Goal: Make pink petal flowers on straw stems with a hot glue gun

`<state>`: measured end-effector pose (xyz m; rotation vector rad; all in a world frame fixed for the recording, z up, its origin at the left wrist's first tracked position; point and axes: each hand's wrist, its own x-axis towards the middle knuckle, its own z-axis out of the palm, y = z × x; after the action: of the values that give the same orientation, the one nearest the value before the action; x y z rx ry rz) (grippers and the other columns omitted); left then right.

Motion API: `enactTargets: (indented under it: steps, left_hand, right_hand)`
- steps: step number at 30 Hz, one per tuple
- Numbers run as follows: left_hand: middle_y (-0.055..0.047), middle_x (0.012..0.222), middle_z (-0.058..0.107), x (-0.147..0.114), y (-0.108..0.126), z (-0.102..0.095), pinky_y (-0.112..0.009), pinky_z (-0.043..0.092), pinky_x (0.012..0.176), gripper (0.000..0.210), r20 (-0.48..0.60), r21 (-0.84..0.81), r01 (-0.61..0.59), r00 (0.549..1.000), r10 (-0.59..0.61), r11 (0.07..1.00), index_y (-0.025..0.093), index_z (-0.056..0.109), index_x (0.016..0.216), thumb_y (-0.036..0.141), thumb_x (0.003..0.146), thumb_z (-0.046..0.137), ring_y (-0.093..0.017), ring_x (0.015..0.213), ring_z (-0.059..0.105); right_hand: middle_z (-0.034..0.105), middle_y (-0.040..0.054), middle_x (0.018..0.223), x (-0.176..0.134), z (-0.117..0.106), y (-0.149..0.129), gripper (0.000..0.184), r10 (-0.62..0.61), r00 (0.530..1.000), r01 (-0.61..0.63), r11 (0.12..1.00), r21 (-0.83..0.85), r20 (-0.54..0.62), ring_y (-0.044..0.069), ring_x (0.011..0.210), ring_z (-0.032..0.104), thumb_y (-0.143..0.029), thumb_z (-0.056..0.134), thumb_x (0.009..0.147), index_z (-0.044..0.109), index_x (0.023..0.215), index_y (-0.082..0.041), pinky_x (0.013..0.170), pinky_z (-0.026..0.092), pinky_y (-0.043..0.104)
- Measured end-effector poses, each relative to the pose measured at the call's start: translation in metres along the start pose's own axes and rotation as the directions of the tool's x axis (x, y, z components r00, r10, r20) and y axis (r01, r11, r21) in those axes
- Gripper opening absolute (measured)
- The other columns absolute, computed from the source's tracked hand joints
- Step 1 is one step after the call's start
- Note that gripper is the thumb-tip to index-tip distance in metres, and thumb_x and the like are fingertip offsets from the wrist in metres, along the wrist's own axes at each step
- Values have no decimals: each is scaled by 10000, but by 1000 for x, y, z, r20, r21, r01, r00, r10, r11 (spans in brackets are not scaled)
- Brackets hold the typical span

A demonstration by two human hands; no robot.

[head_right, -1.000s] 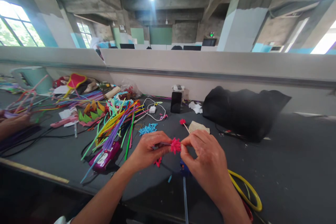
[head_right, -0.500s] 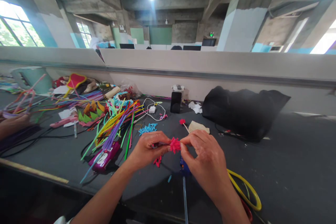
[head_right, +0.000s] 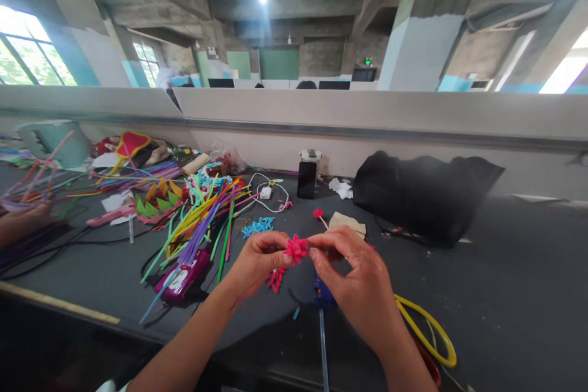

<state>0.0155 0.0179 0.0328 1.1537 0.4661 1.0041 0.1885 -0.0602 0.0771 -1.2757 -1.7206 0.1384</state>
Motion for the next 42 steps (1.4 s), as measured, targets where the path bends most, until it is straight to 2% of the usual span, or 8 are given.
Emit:
enactTargets:
  steps: [7, 16, 30, 38, 42]
  left_hand:
    - [-3, 647, 679, 0, -6, 4, -225, 462, 622, 242, -4, -100, 46, 999, -47, 994, 153, 739, 672, 279, 546, 902, -90, 591, 580]
    - [-2, 623, 680, -1, -6, 7, -213, 439, 593, 226, 11, -133, 82, 997, -81, 988, 157, 748, 677, 271, 554, 898, -85, 569, 575]
    - [-11, 627, 689, -2, -8, 8, -202, 439, 573, 183, 26, -124, 96, 995, -93, 988, 145, 753, 700, 245, 602, 872, -86, 568, 585]
    - [-15, 627, 682, -3, -7, 10, -214, 436, 586, 174, 25, -114, 96, 995, -94, 989, 143, 753, 694, 237, 604, 868, -92, 577, 578]
    - [-14, 624, 667, -3, -6, 10, -217, 417, 578, 183, 28, -161, 109, 994, -106, 981, 142, 746, 684, 238, 594, 874, -92, 569, 567]
  right_hand:
    - [672, 0, 914, -2, 2, 0, 122, -13, 1000, 13, 1000, 5, -3, 145, 816, 630, -257, 594, 887, 698, 946, -277, 696, 498, 251]
    - [660, 13, 903, -2, 6, 3, 133, -189, 978, 171, 966, -195, -82, 157, 875, 629, -205, 601, 882, 695, 959, -258, 802, 487, 294]
    - [659, 11, 835, 0, 5, 6, 103, -334, 937, 290, 907, -305, -103, 160, 822, 617, -143, 614, 852, 676, 873, -222, 773, 470, 322]
    - [655, 12, 821, 0, 5, 9, 97, -368, 926, 321, 880, -350, -78, 169, 810, 604, -125, 619, 839, 657, 858, -213, 775, 456, 343]
    - [660, 4, 842, 0, 5, 7, 85, -335, 938, 291, 900, -325, -88, 162, 823, 615, -163, 623, 859, 668, 893, -227, 791, 462, 327]
